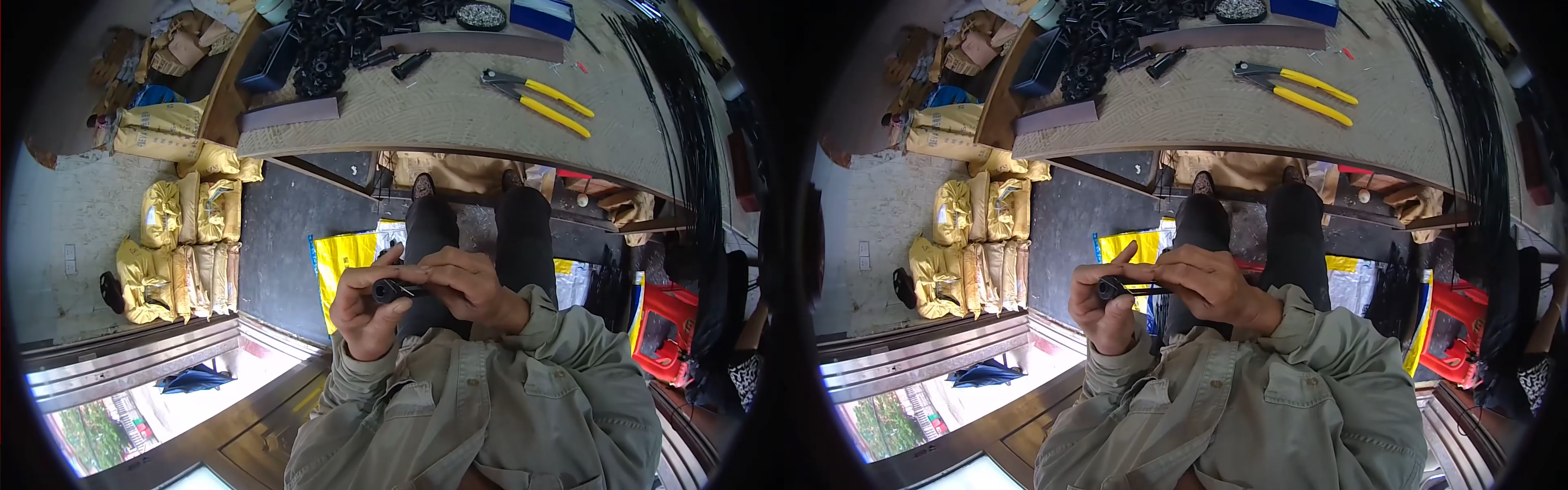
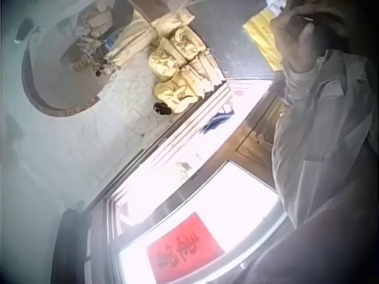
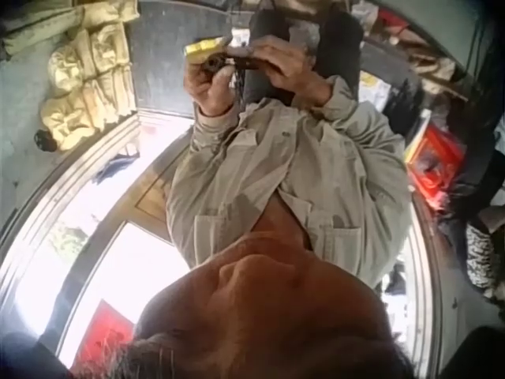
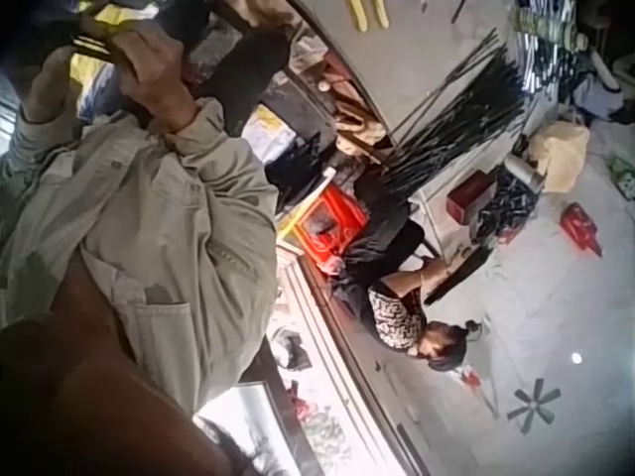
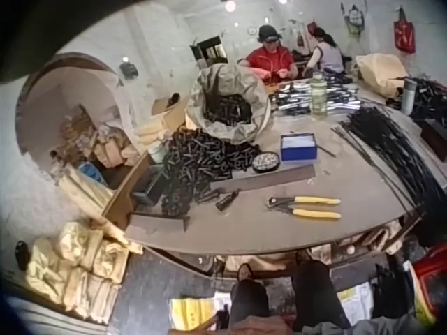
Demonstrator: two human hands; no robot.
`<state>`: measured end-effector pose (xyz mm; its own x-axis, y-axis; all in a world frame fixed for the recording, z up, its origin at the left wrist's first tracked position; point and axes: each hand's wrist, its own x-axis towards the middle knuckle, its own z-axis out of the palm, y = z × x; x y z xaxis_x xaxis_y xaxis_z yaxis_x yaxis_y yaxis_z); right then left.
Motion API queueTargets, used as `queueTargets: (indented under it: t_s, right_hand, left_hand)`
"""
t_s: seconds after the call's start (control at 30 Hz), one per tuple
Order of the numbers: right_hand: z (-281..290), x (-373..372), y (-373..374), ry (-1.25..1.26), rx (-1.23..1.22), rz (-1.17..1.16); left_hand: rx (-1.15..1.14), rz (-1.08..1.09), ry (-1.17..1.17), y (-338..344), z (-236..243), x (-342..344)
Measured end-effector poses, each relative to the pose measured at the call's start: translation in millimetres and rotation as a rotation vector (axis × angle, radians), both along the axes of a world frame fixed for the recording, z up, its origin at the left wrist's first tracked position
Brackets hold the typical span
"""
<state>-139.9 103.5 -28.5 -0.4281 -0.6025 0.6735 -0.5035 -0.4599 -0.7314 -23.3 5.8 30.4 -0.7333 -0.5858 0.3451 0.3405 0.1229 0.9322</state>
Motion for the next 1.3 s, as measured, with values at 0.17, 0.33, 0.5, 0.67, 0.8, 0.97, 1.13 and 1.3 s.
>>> queueTargets:
  t_s: [0.17,0.33,0.5,0.67,0.8,0.97,1.13,1.3]
  right_hand:
    - [-6,-2,6,0.006,0.050,0.094]
    - [25,-38,12,-0.083,0.133,0.255]
    - [76,-54,25,-0.334,0.181,0.086]
    - [70,-16,4,-0.454,0.174,0.163]
    - [69,-14,6,-0.790,0.159,0.328]
    - [65,-138,1,0.532,0.635,-0.834]
    - [13,-217,25,0.896,0.813,-0.831]
    - [26,-204,20,0.599,0.775,-0.904]
  left_hand:
    - [-0.081,-0.242,-0.041,-17,-3,-11]
    - [-0.120,-0.255,-0.019,-15,-8,-21]
    - [0.043,-0.284,0.005,3,-13,-25]
    - [-0.141,-0.215,-0.087,10,-21,-21]
    - [-0.106,-0.210,-0.041,8,-22,-20]
    - [0.142,-0.240,0.001,3,-17,-28]
    - [0.100,-0.238,0.036,-11,-13,-25]
    - [0.145,-0.249,0.134,-17,-17,-21]
